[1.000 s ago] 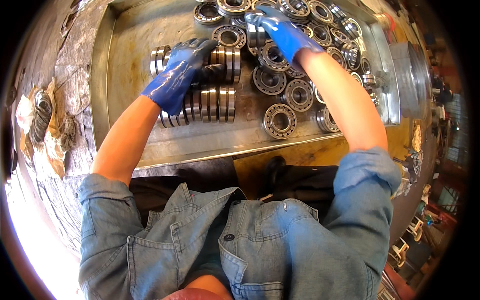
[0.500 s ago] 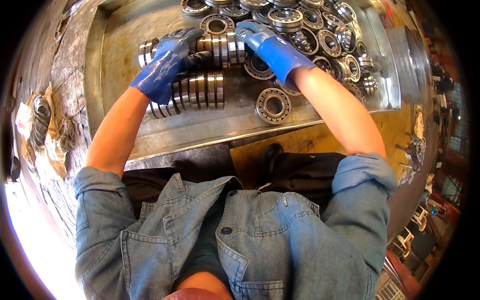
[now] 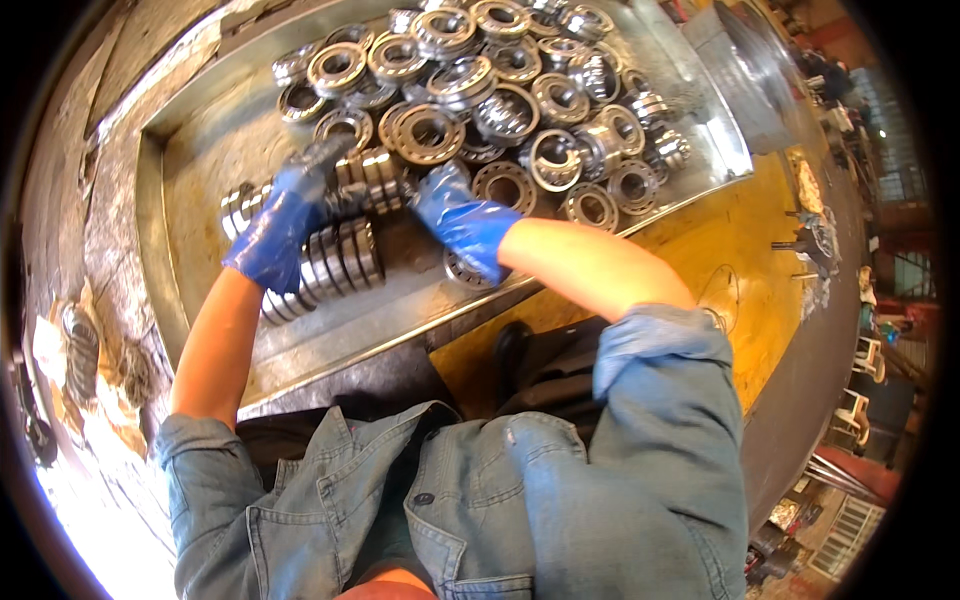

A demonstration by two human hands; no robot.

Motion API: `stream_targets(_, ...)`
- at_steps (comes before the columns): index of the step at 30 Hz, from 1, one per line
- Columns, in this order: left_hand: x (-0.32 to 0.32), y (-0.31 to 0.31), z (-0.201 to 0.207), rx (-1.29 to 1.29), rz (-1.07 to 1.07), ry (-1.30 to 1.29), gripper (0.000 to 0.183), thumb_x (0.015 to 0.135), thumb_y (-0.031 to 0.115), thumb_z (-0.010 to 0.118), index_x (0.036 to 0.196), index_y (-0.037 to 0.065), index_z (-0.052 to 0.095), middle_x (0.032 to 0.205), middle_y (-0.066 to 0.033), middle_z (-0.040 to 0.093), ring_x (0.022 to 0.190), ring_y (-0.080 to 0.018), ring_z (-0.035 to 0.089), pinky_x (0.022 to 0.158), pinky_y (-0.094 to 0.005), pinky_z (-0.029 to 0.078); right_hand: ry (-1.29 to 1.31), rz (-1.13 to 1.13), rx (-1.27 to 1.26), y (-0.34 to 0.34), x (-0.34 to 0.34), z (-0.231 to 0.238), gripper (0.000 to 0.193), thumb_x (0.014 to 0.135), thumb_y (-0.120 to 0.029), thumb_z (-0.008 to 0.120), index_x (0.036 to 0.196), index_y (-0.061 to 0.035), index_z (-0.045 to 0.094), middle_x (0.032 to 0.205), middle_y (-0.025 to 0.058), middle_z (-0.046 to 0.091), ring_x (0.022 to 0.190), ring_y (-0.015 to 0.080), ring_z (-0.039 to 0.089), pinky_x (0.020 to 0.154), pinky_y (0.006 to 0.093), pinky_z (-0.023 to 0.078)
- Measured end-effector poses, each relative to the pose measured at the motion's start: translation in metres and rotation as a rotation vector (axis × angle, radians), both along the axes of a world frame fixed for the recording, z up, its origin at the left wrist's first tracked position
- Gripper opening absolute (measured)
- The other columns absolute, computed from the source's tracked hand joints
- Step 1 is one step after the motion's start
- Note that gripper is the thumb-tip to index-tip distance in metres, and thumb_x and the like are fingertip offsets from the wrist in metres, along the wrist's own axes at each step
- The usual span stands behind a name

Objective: The person cleans grease off mechanical bearings using a cloth and then stacks the cleaned bearings into two vertical piles on a metal tray.

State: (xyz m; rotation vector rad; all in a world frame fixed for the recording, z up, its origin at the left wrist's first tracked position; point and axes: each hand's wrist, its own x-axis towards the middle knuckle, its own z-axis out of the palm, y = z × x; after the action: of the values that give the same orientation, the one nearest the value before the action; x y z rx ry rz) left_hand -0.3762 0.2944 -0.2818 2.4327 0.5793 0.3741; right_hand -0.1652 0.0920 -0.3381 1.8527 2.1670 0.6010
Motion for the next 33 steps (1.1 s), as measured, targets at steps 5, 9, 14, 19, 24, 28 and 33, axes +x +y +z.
stream_targets(5, 0.034, -0.035, 0.014, 0.360, 0.016, 0.399, 0.049, 0.104, 0.018, 0.046, 0.152, 0.028, 0.050, 0.162, -0.0105, 0.044, 0.147, -0.0330, 0.044, 0.121, -0.0524, 0.034, 0.168, -0.159, -0.425, 0.008, -0.005, 0.030, 0.048, 0.095, -0.017, 0.057, 0.143, -0.0164, 0.061, 0.113, 0.0080, 0.077, 0.107, 0.0279, 0.071, 0.096, 0.0550, 0.048)
stream_targets(9, 0.030, -0.028, 0.029, 0.346, -0.012, 0.362, 0.075, 0.085, 0.048, 0.076, 0.150, 0.020, 0.050, 0.156, -0.0157, 0.050, 0.142, -0.0376, 0.048, 0.117, -0.0511, 0.037, 0.268, -0.087, -0.336, 0.004, -0.001, 0.053, 0.047, 0.091, -0.013, 0.059, 0.137, -0.0084, 0.060, 0.097, 0.0108, 0.074, 0.091, 0.0286, 0.068, 0.090, 0.0498, 0.045)
stream_targets(14, 0.007, -0.039, 0.047, 0.201, -0.038, 0.091, 0.073, 0.087, 0.053, 0.073, 0.145, 0.014, 0.055, 0.146, -0.0194, 0.057, 0.132, -0.0406, 0.055, 0.110, -0.0518, 0.042, 0.725, -0.267, -0.309, 0.008, -0.006, 0.098, 0.057, 0.086, -0.018, 0.069, 0.140, -0.0080, 0.056, 0.099, 0.0259, 0.072, 0.093, 0.0445, 0.070, 0.090, 0.0485, 0.055)
stream_targets(19, 0.019, -0.023, 0.016, 0.345, -0.024, 0.137, 0.072, 0.091, 0.055, 0.070, 0.147, 0.012, 0.053, 0.143, -0.0206, 0.059, 0.126, -0.0413, 0.060, 0.105, -0.0512, 0.048, 1.423, -0.708, -0.480, -0.008, 0.005, 0.144, 0.072, 0.091, -0.025, 0.079, 0.152, -0.0049, 0.046, 0.123, 0.0177, 0.070, 0.106, 0.0223, 0.070, 0.090, 0.0337, 0.058)
stream_targets(24, 0.025, -0.032, 0.017, 0.342, 0.049, 0.217, 0.063, 0.097, 0.049, 0.065, 0.150, 0.018, 0.051, 0.146, -0.0186, 0.058, 0.130, -0.0408, 0.058, 0.111, -0.0497, 0.044, 2.050, -0.646, -0.473, -0.025, -0.002, 0.134, 0.048, 0.102, -0.020, 0.065, 0.145, -0.0010, 0.054, 0.125, 0.0118, 0.070, 0.109, 0.0189, 0.069, 0.095, 0.0298, 0.056)
stream_targets(28, 0.021, -0.036, 0.028, 0.345, 0.049, 0.174, 0.049, 0.102, 0.027, 0.061, 0.149, 0.018, 0.051, 0.144, -0.0174, 0.060, 0.130, -0.0400, 0.059, 0.111, -0.0486, 0.045, 2.163, -0.616, -0.459, -0.029, -0.045, 0.128, 0.054, 0.106, -0.028, 0.059, 0.151, -0.0007, 0.047, 0.143, 0.0150, 0.061, 0.127, 0.0240, 0.061, 0.107, 0.0361, 0.049)
stream_targets(33, 0.020, -0.029, 0.016, 0.396, 0.059, 0.104, 0.060, 0.096, 0.045, 0.068, 0.147, 0.019, 0.053, 0.136, -0.0157, 0.064, 0.123, -0.0373, 0.062, 0.105, -0.0478, 0.048, 1.649, -0.532, -0.526, -0.016, -0.047, 0.137, 0.064, 0.103, -0.046, 0.062, 0.149, -0.0030, 0.051, 0.130, 0.0158, 0.067, 0.112, 0.0254, 0.065, 0.097, 0.0361, 0.051)
